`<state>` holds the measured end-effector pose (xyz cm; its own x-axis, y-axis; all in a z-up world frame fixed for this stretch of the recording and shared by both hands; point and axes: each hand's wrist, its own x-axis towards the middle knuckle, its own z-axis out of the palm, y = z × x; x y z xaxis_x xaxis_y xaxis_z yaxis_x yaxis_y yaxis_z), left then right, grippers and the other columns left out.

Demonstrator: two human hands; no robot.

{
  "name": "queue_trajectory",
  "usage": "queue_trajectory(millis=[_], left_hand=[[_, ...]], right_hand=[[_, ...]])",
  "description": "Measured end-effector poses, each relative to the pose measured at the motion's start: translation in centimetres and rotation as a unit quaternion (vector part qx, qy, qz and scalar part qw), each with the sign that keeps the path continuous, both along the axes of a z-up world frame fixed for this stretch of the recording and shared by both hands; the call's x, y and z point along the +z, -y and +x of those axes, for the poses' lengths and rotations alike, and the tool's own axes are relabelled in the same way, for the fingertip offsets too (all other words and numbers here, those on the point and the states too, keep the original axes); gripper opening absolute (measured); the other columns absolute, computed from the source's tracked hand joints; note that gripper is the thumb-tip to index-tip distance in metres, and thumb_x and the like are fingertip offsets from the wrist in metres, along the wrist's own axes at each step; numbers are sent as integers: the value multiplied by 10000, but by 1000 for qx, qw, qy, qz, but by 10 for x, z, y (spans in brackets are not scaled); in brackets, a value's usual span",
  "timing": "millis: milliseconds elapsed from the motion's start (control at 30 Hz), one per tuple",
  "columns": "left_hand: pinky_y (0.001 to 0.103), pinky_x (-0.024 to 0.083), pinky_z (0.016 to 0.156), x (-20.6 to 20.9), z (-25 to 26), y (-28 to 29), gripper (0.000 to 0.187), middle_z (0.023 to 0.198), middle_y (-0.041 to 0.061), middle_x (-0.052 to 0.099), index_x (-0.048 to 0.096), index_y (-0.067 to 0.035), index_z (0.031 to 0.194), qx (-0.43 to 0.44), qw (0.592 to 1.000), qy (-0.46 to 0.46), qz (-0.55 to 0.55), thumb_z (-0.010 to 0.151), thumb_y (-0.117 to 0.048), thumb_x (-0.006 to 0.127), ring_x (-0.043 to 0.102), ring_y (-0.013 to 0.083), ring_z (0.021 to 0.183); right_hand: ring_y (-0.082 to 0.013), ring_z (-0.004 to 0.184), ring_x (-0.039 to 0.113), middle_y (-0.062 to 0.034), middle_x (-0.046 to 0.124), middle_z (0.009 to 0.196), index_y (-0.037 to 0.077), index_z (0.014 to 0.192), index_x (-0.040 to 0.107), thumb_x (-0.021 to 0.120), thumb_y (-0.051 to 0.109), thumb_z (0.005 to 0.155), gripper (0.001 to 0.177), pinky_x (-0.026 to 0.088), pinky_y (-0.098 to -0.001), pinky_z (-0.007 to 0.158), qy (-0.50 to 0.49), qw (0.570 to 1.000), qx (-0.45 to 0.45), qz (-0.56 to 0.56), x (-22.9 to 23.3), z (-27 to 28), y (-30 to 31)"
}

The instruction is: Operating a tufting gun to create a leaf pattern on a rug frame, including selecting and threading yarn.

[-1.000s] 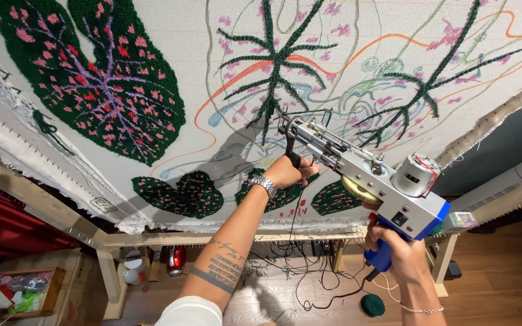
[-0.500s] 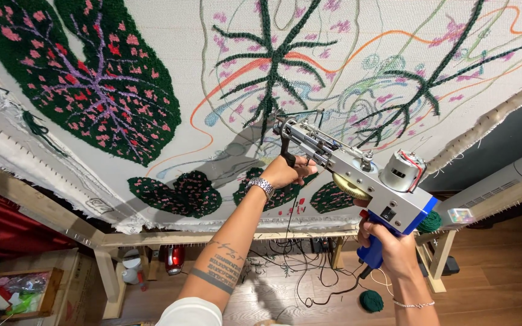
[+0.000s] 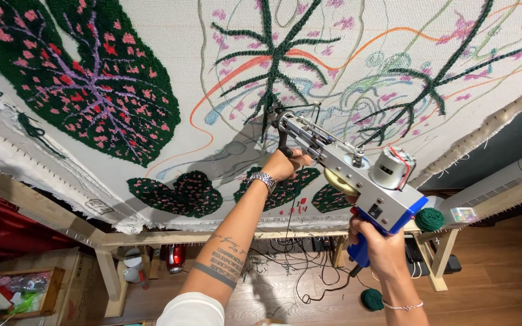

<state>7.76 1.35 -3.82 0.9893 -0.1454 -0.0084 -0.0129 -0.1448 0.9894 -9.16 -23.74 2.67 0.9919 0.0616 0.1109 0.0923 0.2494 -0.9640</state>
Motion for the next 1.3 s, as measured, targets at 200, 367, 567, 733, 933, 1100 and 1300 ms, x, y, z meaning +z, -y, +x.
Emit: queue_trajectory(millis=[200,367,567,733,933,1100,1300], left_hand=[[273,418,425,4,8,-13,161,861,7,781,743,-37,896,37,999,-12,-29,933,-163,650,486,86,448],[287,357,404,14,8,-20,162,865,17,786,749,-14,938,30,998,-37,-48,935,-129,635,424,78,434],[287,370,410,5,16,-20,95,812,-54,795,714,-91,991,65,990,-72,-101,906,-131,709,446,61,445],[285,356,423,22,9,-20,150,634,-18,604,792,-108,1008,33,999,-10,33,919,-225,767,436,67,445],[301,433,428,-7,36,-22,261,869,-59,735,678,-44,1013,52,997,1,-53,869,-216,811,527,96,451],[294,437,440,-5,39,-19,280,797,42,715,732,-23,1020,50,999,14,-7,878,-247,821,522,87,472],[278,425,445,27,18,-16,275,740,-7,701,778,-141,1085,40,999,16,-3,849,-279,807,471,73,465]], right_hand=[[-165,621,589,-82,640,833,-66,1129,632,610,-58,851,279,502,-311,538,-6,999,-22,-38,0,1,-23],[-157,621,580,-81,621,795,-52,1169,655,609,-51,871,302,499,-299,552,-2,998,-14,-58,6,3,-34],[-159,619,583,-81,639,787,-88,1117,660,621,-42,878,246,490,-301,551,-29,998,-23,-52,-13,9,-26],[-173,619,587,-89,633,778,-98,1106,670,617,-31,874,247,497,-308,552,-34,999,-22,-36,-17,12,-23],[-168,618,562,-80,606,779,-90,1110,643,595,-41,876,244,493,-310,550,0,1000,-1,-11,0,10,-27],[-184,619,567,-97,602,778,-105,1101,634,595,-56,878,232,493,-323,556,5,1000,-11,-26,-3,11,-22],[-193,620,573,-103,622,791,-101,1095,620,584,-59,866,236,496,-328,551,7,1000,-13,-26,-1,11,-17]])
